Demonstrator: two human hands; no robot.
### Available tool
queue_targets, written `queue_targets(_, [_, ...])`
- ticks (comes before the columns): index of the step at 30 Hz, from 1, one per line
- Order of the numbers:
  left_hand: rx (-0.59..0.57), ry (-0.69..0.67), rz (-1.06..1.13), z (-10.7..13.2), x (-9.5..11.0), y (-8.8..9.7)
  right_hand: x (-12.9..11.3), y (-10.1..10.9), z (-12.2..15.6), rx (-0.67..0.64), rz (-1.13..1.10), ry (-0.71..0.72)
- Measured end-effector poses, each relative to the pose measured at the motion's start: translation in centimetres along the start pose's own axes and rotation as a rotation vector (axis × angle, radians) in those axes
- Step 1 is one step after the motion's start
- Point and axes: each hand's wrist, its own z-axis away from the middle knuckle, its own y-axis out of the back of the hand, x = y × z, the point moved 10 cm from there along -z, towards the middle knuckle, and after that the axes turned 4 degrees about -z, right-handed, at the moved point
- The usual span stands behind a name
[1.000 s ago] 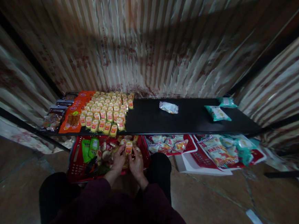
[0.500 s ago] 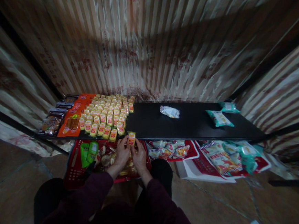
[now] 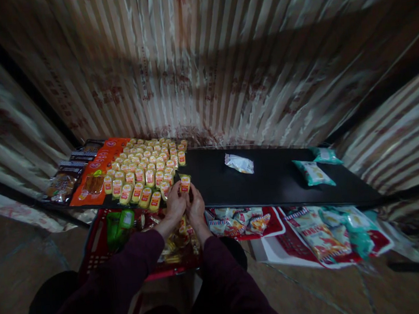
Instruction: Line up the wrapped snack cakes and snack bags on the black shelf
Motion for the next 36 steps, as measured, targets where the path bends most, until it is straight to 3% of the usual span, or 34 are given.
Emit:
queue_targets(6, [0.011,0.045,0.040,-1.6,-0.8,-1.0,1.8,-0.6,-1.8,0.035,-0.003,-0.048])
queue_targets(15, [-0.013,0.070,0.065,-3.4,-1.2,-2.1,2.5,-1.2,-4.1,0.034,0.040,-0.074])
queue_targets(24, [-0.038,0.069,0.003,-5.1,-0.2,-2.9,3.7,-2.1,-6.5,0.036,0.019,-0.033])
queue_targets(36, [-0.026,0.071,0.000,-7.9,-0.4,-4.1,4.7,-3.4,-8.9,0.033,0.019,-0.074])
